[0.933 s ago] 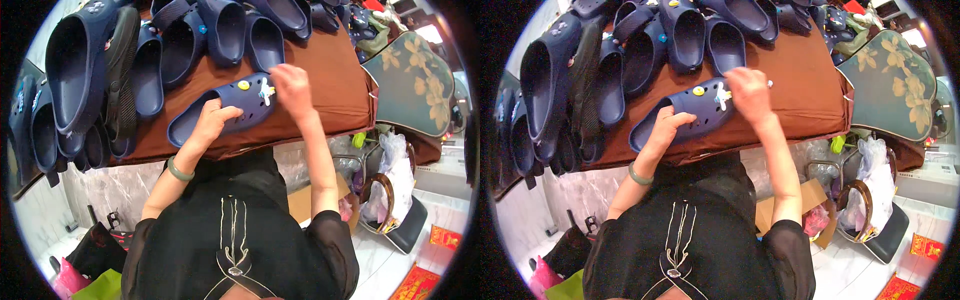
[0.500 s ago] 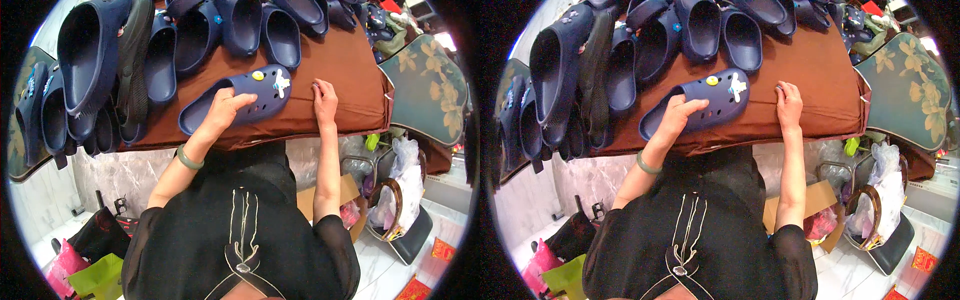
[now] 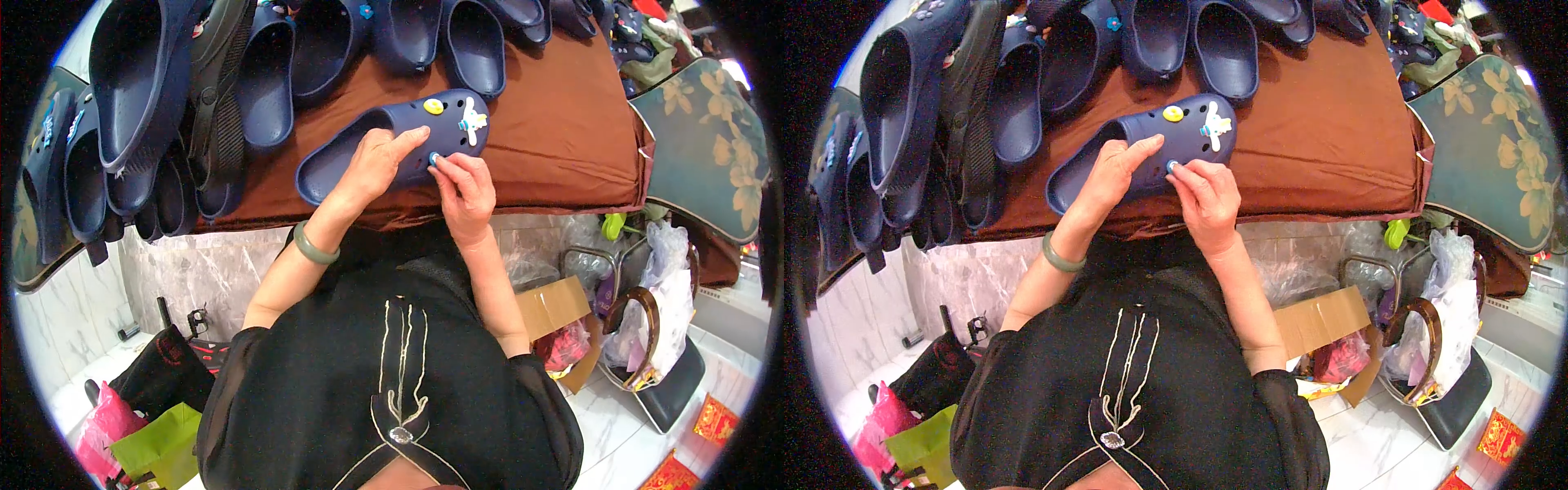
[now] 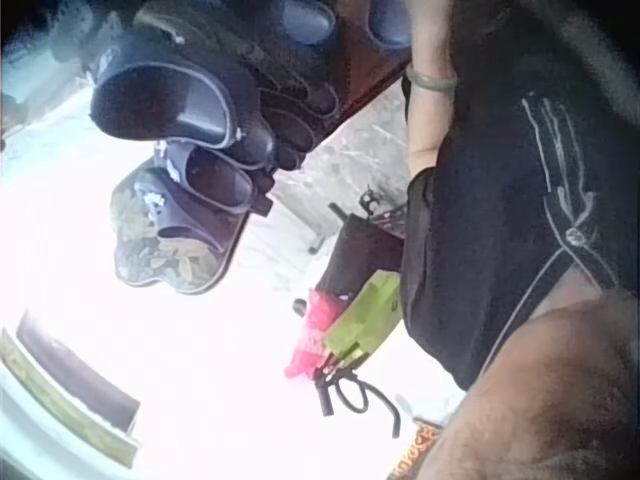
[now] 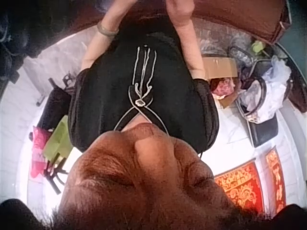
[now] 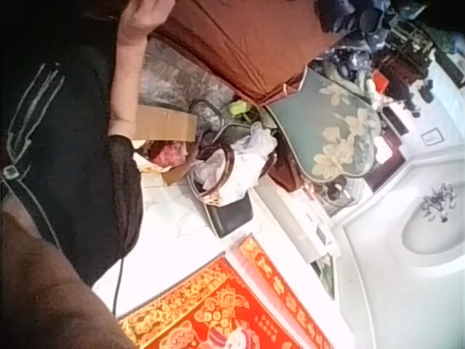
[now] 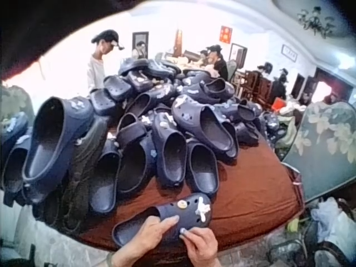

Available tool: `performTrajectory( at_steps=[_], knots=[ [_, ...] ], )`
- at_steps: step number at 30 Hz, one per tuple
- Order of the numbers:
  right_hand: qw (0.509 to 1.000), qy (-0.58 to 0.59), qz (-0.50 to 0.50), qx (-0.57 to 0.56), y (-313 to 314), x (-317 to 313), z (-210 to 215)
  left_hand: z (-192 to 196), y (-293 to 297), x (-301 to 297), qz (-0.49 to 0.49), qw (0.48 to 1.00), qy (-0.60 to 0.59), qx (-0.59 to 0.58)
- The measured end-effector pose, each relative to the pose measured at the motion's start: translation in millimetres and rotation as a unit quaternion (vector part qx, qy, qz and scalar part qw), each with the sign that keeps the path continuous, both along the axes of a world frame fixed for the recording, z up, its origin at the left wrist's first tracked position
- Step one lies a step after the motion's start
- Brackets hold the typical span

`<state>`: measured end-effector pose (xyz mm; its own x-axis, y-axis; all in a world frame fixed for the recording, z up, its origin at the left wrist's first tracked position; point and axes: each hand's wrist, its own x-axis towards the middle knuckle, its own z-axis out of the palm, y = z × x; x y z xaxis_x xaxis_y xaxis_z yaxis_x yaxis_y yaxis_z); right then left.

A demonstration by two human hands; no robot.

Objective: Attaching decorative charms and accessories to the holes of rubber clogs.

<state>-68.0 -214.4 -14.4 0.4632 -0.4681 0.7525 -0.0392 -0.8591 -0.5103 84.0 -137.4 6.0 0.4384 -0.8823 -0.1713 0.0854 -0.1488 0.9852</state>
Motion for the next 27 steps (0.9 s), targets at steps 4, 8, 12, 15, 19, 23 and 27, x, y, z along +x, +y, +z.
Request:
performTrajectory(
  at_steps=[4, 8, 12, 15, 19, 23, 27],
  knots=[
    [0.999, 0.033, -0.006, -0.016, 7.8, -2.0, -0.8, -0.9, -0.8, -3.7, 0.011, 1.000, -0.010, -0.010],
    [0.991, 0.122, -0.032, -0.054, 8.3, -12.1, 10.0, 13.0, 0.2, -5.4, 0.012, 1.000, 0.000, -0.019],
    [0.976, 0.179, -0.056, -0.109, 14.1, -10.9, 23.4, 20.4, 2.3, -4.6, -0.013, 0.997, -0.071, 0.008],
    [0.977, 0.184, -0.042, -0.095, 11.8, -11.7, 28.1, 19.8, 0.1, -11.2, -0.020, 0.997, -0.074, -0.027],
    [0.984, 0.165, -0.034, -0.059, 15.4, -11.9, 27.3, 13.5, 0.8, -7.2, -0.034, 0.995, -0.094, -0.013],
    [0.987, 0.151, -0.037, -0.028, 23.0, -15.7, 26.6, 24.2, 4.7, -10.0, -0.022, 0.998, -0.056, 0.030],
    [0.987, 0.152, -0.049, -0.034, 27.1, -19.5, 25.8, 31.3, 5.0, -13.2, -0.014, 1.000, -0.023, 0.002]
  ],
)
